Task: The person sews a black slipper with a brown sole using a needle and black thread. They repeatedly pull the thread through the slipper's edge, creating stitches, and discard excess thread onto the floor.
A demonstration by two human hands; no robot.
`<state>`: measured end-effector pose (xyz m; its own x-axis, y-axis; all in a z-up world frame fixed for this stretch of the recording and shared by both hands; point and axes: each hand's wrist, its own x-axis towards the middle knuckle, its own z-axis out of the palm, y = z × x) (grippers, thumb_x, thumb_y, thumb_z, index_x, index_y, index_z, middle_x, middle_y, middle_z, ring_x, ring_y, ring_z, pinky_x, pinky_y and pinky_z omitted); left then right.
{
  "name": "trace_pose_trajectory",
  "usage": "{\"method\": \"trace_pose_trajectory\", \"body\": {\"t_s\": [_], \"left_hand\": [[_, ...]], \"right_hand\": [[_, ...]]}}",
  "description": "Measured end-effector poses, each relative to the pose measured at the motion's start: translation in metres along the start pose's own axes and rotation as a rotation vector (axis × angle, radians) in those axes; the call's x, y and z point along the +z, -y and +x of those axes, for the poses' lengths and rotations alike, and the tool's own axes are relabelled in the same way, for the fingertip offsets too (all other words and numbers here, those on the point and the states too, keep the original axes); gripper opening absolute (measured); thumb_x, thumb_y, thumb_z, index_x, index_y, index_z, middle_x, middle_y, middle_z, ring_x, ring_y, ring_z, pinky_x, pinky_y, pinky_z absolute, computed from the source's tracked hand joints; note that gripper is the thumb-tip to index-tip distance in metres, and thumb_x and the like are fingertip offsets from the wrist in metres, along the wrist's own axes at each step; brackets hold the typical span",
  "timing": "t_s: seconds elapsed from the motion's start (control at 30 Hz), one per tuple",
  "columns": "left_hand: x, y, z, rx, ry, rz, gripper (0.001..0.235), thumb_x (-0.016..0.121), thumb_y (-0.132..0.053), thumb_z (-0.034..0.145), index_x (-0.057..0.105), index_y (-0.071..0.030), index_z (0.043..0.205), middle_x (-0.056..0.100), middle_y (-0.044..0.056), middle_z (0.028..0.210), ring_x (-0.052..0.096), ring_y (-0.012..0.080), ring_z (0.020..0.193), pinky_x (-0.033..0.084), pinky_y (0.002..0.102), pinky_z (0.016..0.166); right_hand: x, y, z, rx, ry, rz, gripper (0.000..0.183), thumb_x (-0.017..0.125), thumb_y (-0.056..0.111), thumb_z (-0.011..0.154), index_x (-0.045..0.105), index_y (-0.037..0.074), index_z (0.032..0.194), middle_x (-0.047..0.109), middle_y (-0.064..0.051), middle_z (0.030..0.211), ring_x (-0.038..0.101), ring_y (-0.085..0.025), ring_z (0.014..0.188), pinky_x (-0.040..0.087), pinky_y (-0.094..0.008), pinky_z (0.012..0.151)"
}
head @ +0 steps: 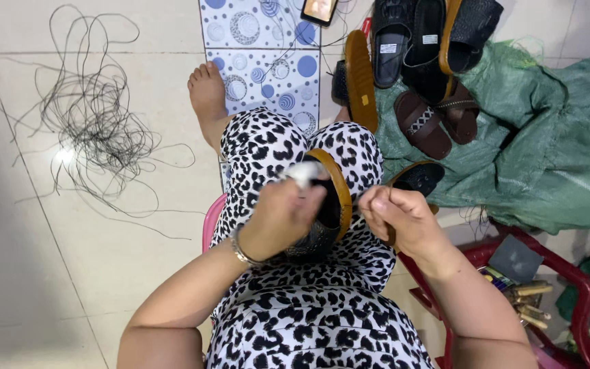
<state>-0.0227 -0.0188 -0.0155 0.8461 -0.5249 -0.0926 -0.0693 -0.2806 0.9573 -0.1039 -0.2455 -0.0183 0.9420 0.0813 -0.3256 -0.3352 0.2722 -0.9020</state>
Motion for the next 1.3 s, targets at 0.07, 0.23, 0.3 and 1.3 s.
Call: {"method": "trace_pose_trajectory", "body": {"t_s": [0.07, 0.23, 0.3, 1.3], "left_hand": [[0.002, 0.032, -0.007, -0.078, -0.161, -0.112, 0.010, 0.068, -0.008, 0.092, 0.069, -0.008, 0.102, 0.047, 0.001, 0.046, 0.056, 0.0210, 0.043, 0.046, 0.031, 0.047], [-0.034, 0.010, -0.019, -0.275, -0.221, -0.540, 0.029, 0.077, -0.008, 0.088, 0.067, -0.003, 0.114, 0.051, -0.007, 0.055, 0.049, 0.0040, 0.052, 0.046, 0.019, 0.056], [-0.040, -0.010, -0.022, -0.389, -0.176, -0.667, 0.041, 0.084, -0.008, 0.082, 0.065, -0.003, 0.118, 0.059, -0.006, 0.059, 0.053, 0.0038, 0.054, 0.050, 0.019, 0.061], [-0.091, 0.079, 0.046, -0.189, -0.216, -1.401, 0.045, 0.046, -0.043, 0.104, 0.074, -0.010, 0.094, 0.018, -0.008, 0.051, 0.014, 0.0066, 0.045, 0.011, 0.024, 0.044]], "right_hand": [[-0.013, -0.013, -0.007, 0.070, 0.074, 0.363, 0.032, 0.055, 0.003, 0.099, 0.050, -0.002, 0.068, 0.045, -0.016, 0.069, 0.035, -0.010, 0.044, 0.034, -0.022, 0.030], [0.008, 0.022, 0.010, -0.036, 0.320, -0.037, 0.017, 0.059, 0.005, 0.097, 0.072, -0.006, 0.100, 0.069, -0.019, 0.079, 0.054, -0.011, 0.049, 0.046, -0.024, 0.039], [0.027, 0.025, 0.011, -0.081, 0.321, -0.265, 0.026, 0.061, 0.005, 0.096, 0.074, -0.004, 0.116, 0.074, -0.017, 0.076, 0.056, -0.012, 0.048, 0.046, -0.024, 0.042], [0.009, 0.030, 0.032, 0.246, 0.019, -0.249, 0.061, 0.027, 0.020, 0.112, 0.049, 0.012, 0.055, 0.043, 0.002, 0.056, 0.050, -0.016, 0.066, 0.054, -0.034, 0.079]]}}
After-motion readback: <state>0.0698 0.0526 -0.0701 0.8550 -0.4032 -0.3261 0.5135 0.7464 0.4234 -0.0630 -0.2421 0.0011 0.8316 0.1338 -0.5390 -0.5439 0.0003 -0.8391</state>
